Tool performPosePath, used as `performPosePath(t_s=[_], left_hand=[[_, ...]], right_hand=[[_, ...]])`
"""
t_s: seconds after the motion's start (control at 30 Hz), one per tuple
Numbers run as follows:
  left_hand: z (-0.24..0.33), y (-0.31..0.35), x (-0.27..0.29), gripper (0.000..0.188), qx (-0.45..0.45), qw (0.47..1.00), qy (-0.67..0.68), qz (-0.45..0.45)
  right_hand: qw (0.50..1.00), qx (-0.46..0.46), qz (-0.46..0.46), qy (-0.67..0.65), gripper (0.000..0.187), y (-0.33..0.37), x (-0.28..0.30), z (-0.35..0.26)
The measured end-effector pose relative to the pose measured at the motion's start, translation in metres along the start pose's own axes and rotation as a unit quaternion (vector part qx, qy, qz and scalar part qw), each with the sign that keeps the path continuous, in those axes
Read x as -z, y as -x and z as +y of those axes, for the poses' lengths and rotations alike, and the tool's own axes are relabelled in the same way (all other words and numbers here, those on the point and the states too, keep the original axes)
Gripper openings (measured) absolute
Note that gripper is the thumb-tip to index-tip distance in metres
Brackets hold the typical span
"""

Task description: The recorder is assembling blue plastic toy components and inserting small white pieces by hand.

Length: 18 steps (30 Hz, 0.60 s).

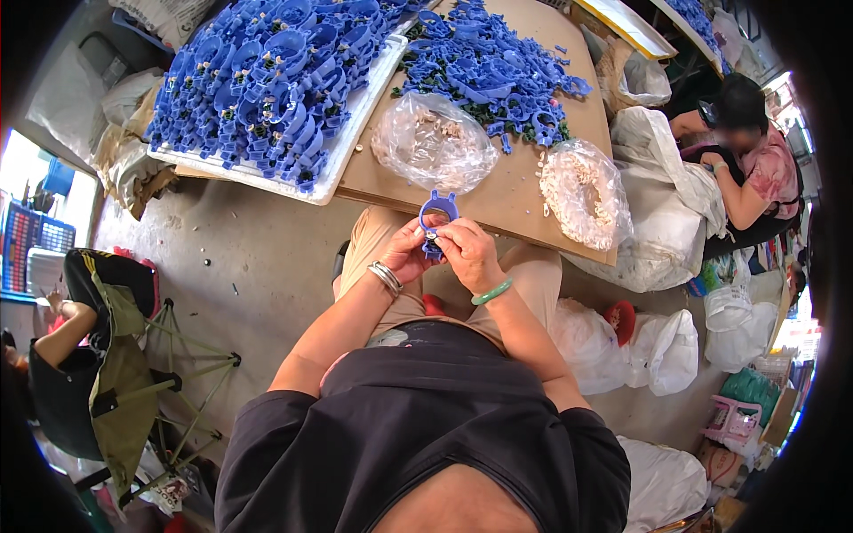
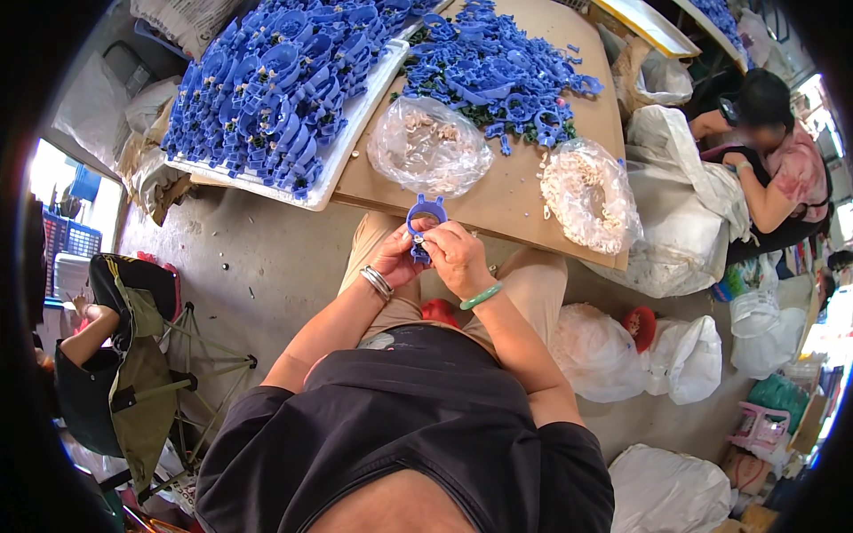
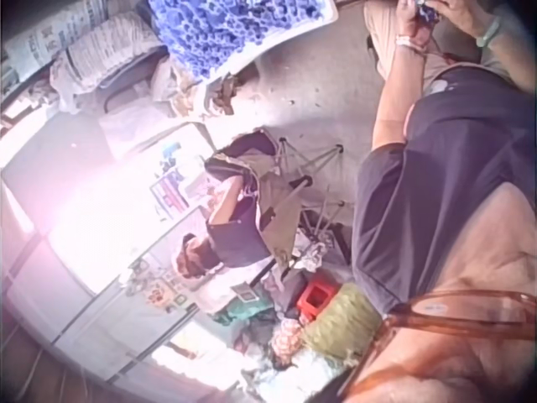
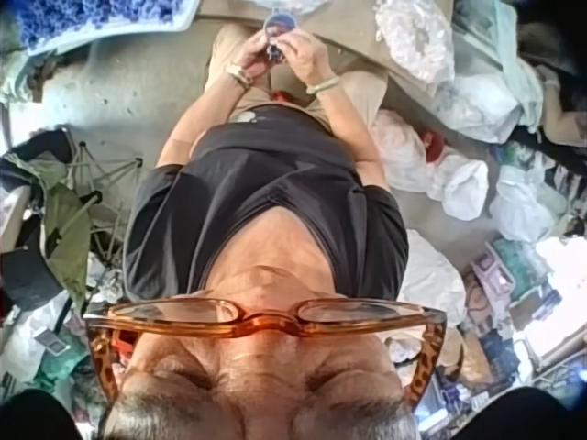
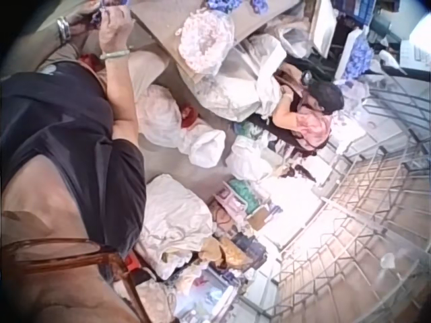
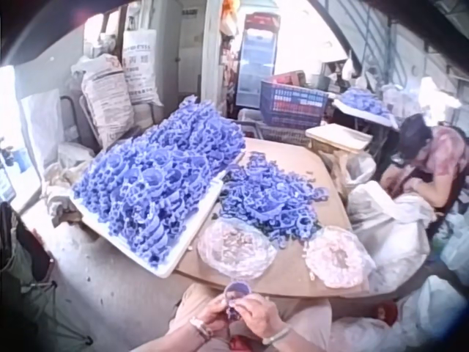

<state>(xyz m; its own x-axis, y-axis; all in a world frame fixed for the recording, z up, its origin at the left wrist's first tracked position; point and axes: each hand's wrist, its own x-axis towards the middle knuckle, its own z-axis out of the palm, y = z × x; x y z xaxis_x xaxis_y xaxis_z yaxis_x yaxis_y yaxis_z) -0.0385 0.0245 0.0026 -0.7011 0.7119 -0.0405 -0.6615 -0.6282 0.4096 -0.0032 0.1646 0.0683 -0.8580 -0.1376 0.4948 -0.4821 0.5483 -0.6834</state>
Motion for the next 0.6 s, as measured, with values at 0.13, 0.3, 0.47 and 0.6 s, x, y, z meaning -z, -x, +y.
performPosePath(t_s=[0.13,0.3,0.47,0.6], left_hand=[[0.000,0.001,-0.005,0.050,0.000,1.000,0.003,-0.009],[-0.002,0.000,0.002,0.051,-0.005,0.999,0.018,-0.032],[-0.003,0.000,0.004,0.051,-0.006,0.999,0.017,-0.028],[-0.003,-0.001,0.004,0.050,-0.018,0.999,0.023,-0.028]], right_hand=[[1.000,0.001,-0.007,-0.007,0.010,0.002,-0.001,0.000],[1.000,-0.020,0.003,-0.009,0.009,0.003,-0.001,-0.007],[0.999,-0.022,0.024,-0.001,0.009,0.004,-0.004,-0.005],[0.998,-0.044,0.044,0.018,0.009,0.003,-0.005,-0.014]])
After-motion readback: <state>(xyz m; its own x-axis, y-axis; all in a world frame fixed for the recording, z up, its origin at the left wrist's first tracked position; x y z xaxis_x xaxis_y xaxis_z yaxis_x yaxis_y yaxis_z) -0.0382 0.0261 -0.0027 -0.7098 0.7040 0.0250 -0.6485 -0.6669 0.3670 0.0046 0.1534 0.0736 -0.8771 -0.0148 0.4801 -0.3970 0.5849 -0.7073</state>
